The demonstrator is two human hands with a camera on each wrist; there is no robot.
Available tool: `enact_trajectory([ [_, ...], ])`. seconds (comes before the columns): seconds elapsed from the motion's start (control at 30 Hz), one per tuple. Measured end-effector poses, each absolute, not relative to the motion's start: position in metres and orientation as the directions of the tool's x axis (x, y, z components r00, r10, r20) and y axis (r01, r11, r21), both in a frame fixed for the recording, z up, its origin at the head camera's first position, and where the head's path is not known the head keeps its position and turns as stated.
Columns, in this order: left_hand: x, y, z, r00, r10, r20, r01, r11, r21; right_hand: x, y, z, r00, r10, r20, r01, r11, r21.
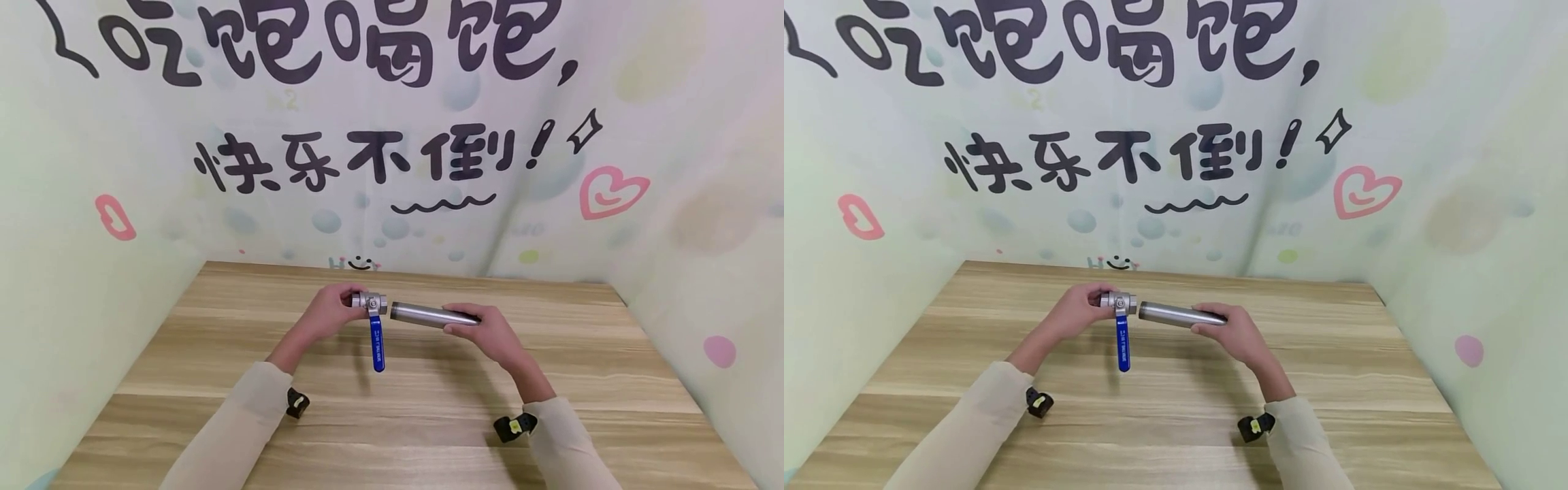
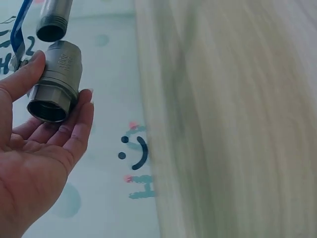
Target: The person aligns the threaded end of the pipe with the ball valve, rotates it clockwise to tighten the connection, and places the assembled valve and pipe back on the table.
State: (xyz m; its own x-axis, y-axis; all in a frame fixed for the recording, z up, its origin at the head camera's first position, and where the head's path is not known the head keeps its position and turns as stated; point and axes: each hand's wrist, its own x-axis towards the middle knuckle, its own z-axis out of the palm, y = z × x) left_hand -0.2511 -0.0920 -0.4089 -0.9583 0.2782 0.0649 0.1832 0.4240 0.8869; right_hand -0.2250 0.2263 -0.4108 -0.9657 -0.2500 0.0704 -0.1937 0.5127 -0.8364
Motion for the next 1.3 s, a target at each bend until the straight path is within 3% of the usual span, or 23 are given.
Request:
enact_trajectory([
  [0.3, -0.246, -0.096, -0.402, -0.967, 0.243, 0.072, 0.17, 0.411, 0.895, -0.225, 0.23, -0.417, -0.981, -0.192, 0.008, -0.028, 0.105, -0.994],
  [0.6, -0.241, -0.1, -0.395, -0.966, 0.245, 0.08, 0.154, 0.299, 0.942, -0.223, 0.23, -0.417, -0.974, -0.223, 0.048, 0.009, -0.249, -0.969],
  [0.9, -0.235, -0.099, -0.384, -0.962, 0.257, 0.094, 0.144, 0.181, 0.973, -0.224, 0.232, -0.416, -0.94, -0.312, 0.136, 0.002, -0.406, -0.914],
  [1.3, -0.232, -0.094, -0.381, -0.972, 0.232, 0.038, 0.049, 0.043, 0.998, -0.229, 0.226, -0.411, -0.938, -0.309, 0.153, 0.003, -0.452, -0.892],
])
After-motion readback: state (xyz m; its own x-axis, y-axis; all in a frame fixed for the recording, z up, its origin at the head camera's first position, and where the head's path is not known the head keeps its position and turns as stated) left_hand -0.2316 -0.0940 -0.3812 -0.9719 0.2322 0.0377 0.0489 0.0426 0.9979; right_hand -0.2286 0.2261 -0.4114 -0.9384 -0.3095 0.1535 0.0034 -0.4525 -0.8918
